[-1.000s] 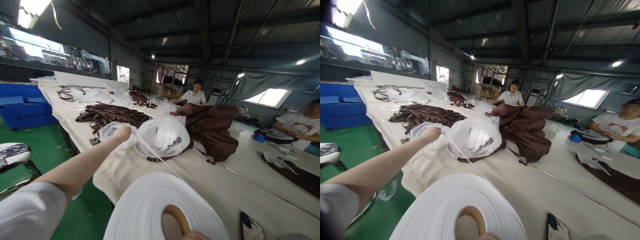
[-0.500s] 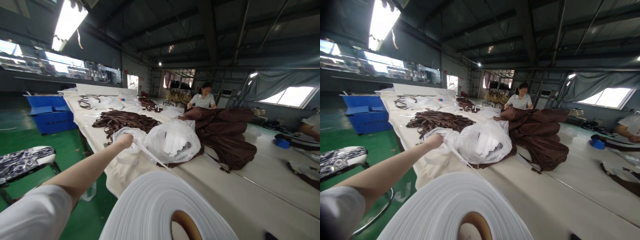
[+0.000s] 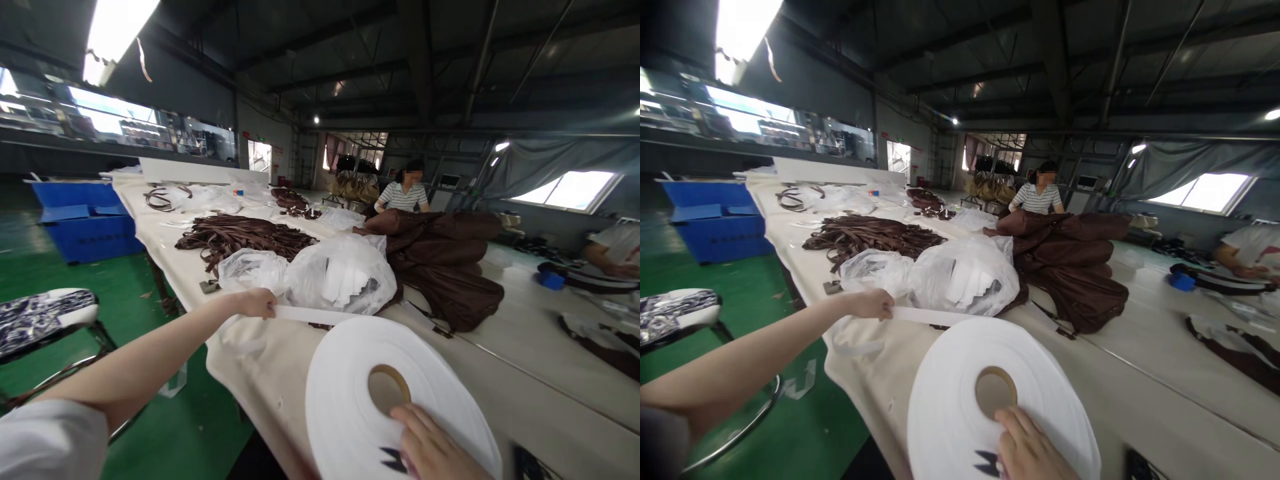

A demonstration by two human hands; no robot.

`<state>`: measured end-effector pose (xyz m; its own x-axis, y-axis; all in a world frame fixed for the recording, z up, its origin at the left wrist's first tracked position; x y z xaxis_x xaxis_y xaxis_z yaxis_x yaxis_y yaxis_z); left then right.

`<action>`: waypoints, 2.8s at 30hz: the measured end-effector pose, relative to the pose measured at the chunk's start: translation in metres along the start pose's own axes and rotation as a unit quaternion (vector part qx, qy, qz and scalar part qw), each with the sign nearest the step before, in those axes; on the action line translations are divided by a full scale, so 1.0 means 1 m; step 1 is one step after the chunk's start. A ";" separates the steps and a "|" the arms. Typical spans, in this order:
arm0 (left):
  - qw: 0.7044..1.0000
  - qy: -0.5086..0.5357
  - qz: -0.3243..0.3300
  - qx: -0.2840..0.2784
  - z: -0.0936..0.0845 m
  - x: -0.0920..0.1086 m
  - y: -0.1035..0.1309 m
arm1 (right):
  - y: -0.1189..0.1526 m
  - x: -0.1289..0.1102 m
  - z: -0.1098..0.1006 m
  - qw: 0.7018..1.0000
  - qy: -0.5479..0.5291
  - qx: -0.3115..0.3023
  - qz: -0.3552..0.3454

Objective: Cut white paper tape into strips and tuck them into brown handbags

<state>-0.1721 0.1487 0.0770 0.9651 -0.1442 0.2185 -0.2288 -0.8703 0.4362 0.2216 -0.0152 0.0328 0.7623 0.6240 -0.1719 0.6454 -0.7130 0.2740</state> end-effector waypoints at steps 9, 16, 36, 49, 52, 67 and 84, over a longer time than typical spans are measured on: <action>0.995 -0.004 0.074 0.067 0.092 0.112 0.021 | -0.065 -0.016 0.030 0.988 -0.105 0.011 0.111; 0.989 -0.029 -0.031 0.139 0.139 0.125 0.013 | -0.075 -0.024 0.021 0.968 -0.194 0.081 0.136; 0.986 -0.016 -0.065 0.150 0.137 0.093 -0.007 | -0.027 0.161 0.026 0.870 -0.133 0.173 0.443; 0.980 0.013 -0.129 0.154 0.120 0.047 0.004 | -0.007 0.170 0.053 0.878 -0.247 0.124 0.390; 0.989 0.028 -0.092 0.114 0.133 0.061 0.011 | -0.003 0.160 0.059 0.879 -0.258 0.106 0.388; 0.986 0.154 0.031 0.049 0.146 0.119 -0.011 | 0.041 0.119 0.085 0.878 -0.178 0.077 0.437; 0.890 0.254 0.359 0.121 0.200 0.135 0.107 | 0.097 0.046 0.061 0.787 -0.290 0.280 0.466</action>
<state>-0.0411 -0.0582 -0.0211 0.3850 -0.5260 0.7584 -0.6701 -0.7243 -0.1622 0.3218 -0.0754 -0.0061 0.7062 -0.3898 -0.5911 -0.4123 -0.9051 0.1044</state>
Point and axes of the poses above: each hand's wrist, its own y-axis away from the middle knuckle, its own z-axis out of the palm, x = y × z, the point moved 6 cm from there along -y, towards the middle knuckle, and after that the axes turned 8 degrees about -x, right-handed, at the moved point
